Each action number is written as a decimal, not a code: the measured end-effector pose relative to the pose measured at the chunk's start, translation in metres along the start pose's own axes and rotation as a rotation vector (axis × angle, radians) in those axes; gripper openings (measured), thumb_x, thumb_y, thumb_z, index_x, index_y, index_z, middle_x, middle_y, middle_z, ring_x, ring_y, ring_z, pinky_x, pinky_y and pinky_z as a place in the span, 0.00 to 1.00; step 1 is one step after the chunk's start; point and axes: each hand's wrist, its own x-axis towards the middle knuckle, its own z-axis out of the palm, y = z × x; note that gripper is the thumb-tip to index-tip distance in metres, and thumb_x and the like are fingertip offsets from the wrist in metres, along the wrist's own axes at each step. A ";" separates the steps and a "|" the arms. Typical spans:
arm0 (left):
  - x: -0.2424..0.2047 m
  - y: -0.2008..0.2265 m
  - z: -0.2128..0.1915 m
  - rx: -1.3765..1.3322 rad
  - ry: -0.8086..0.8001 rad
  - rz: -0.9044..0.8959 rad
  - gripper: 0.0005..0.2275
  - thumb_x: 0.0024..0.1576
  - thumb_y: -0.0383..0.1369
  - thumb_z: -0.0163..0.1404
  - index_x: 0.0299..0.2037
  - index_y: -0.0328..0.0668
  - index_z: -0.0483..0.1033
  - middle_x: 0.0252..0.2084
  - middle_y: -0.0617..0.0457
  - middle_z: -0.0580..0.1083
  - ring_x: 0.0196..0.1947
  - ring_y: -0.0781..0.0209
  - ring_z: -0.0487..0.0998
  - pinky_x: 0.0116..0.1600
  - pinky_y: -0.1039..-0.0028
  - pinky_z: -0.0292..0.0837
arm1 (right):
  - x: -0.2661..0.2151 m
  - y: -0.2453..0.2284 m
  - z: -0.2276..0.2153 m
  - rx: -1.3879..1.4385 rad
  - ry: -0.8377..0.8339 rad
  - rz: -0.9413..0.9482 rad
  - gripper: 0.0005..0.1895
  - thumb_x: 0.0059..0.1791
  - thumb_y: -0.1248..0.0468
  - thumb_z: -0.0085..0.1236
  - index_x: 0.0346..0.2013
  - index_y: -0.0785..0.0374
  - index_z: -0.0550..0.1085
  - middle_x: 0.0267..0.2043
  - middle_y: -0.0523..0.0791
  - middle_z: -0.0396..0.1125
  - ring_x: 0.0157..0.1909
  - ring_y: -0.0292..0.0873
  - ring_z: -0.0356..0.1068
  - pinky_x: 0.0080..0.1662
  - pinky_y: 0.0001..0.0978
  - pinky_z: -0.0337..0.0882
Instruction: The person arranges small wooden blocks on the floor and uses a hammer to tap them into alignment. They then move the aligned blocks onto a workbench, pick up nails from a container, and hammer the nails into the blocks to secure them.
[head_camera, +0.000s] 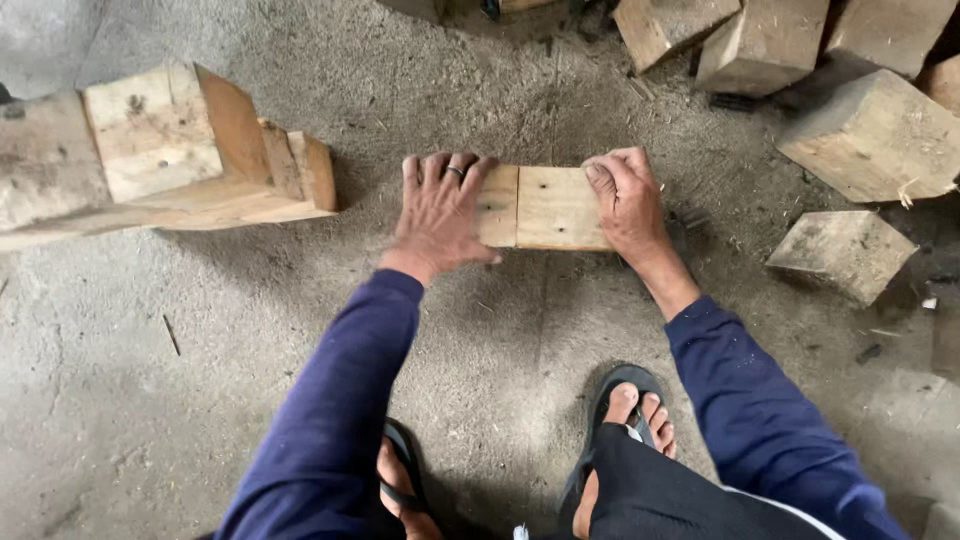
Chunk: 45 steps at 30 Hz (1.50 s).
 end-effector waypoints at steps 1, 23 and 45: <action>-0.009 0.006 -0.002 -0.028 0.022 -0.010 0.61 0.27 0.66 0.66 0.73 0.56 0.49 0.71 0.46 0.59 0.74 0.41 0.53 0.75 0.38 0.33 | -0.003 -0.003 0.001 -0.015 -0.004 -0.031 0.14 0.59 0.57 0.52 0.47 0.65 0.77 0.48 0.52 0.66 0.50 0.53 0.70 0.52 0.43 0.72; 0.021 0.023 -0.009 -0.242 0.247 0.261 0.58 0.27 0.49 0.71 0.72 0.50 0.52 0.66 0.51 0.63 0.68 0.47 0.60 0.75 0.41 0.35 | 0.273 0.058 -0.158 -0.436 0.374 -0.010 0.63 0.43 0.38 0.78 0.73 0.74 0.51 0.66 0.76 0.28 0.73 0.78 0.31 0.66 0.73 0.43; -0.040 -0.033 0.016 -0.145 0.207 -0.056 0.56 0.26 0.49 0.72 0.69 0.50 0.55 0.65 0.49 0.63 0.69 0.47 0.58 0.74 0.38 0.33 | -0.031 -0.041 -0.028 -0.235 0.194 -0.063 0.48 0.46 0.36 0.69 0.72 0.56 0.62 0.74 0.60 0.35 0.77 0.67 0.41 0.74 0.61 0.50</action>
